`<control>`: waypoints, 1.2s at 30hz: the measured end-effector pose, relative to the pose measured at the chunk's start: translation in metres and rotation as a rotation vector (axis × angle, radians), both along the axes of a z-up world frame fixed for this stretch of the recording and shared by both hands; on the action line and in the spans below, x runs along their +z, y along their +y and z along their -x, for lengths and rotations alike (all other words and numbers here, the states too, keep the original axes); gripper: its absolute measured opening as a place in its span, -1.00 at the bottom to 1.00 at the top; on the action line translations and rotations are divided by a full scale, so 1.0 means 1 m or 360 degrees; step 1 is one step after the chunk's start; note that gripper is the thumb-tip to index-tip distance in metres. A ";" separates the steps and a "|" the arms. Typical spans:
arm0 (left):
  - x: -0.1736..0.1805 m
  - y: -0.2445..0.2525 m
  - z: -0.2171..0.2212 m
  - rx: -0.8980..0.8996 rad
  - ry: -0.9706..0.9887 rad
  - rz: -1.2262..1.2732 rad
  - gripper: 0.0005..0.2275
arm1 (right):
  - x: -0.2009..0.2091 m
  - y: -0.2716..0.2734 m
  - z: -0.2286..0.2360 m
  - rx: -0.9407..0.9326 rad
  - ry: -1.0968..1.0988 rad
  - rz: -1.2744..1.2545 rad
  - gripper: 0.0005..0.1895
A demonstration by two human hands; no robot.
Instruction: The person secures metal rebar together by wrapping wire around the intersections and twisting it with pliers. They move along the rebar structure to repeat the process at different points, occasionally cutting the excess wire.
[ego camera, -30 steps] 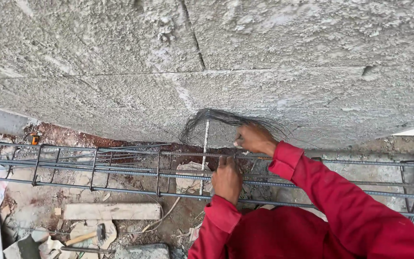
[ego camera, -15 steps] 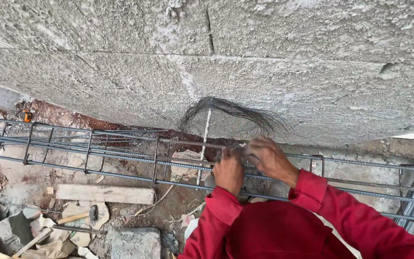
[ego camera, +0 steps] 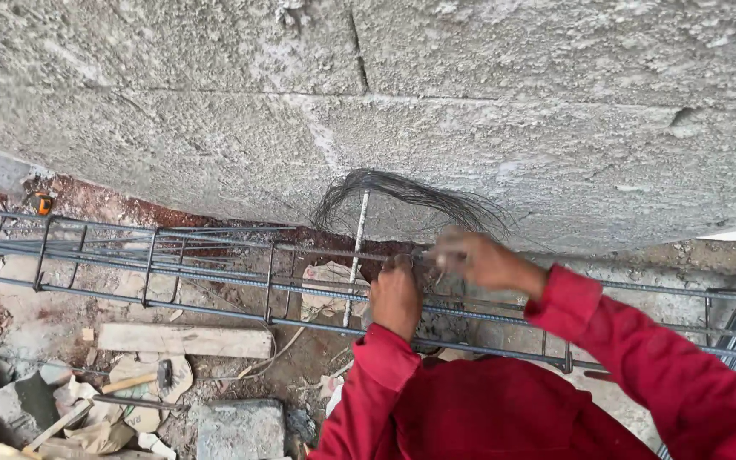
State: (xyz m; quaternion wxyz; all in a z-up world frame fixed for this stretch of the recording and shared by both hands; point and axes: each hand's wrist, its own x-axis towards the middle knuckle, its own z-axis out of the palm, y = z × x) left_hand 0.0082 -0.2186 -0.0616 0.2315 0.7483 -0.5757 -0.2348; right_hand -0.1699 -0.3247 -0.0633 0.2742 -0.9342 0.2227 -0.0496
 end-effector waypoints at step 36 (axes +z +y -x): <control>-0.008 -0.054 -0.049 -0.1093 -0.0518 0.0096 -0.91 | 0.007 0.041 -0.048 -0.1079 -0.0112 -0.0417 -0.88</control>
